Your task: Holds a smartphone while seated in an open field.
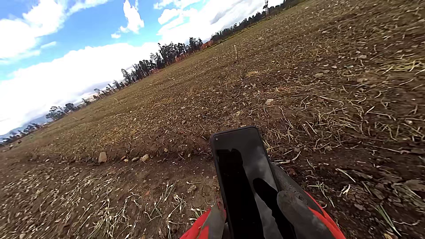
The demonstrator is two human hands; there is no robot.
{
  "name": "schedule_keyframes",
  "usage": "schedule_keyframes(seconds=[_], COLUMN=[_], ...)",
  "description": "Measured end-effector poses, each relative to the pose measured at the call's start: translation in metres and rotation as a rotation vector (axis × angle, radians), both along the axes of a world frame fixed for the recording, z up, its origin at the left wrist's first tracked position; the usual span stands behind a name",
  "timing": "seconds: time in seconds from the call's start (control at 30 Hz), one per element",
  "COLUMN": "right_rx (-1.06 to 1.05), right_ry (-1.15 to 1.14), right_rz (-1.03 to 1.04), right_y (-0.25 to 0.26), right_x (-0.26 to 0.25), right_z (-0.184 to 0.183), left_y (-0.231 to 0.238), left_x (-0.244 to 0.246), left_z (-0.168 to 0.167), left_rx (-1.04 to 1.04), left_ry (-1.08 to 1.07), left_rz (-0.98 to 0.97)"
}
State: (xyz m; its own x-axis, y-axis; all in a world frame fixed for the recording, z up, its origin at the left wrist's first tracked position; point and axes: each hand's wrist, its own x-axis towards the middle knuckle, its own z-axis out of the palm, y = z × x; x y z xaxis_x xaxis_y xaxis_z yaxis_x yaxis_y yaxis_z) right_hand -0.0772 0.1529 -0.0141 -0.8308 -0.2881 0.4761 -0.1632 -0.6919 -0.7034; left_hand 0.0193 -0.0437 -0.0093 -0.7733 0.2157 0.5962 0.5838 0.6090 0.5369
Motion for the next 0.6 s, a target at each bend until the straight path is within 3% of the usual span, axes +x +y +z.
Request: schedule_keyframes(seconds=[0.6], right_rx=[0.057], right_ry=[0.072], right_rz=[-0.070], right_y=[0.0001], right_x=[-0.0025], right_z=[0.0012], left_y=[0.0040], left_x=[-0.0013], left_z=[-0.0026], left_rx=[-0.046], left_ry=[0.036], left_rz=[0.000])
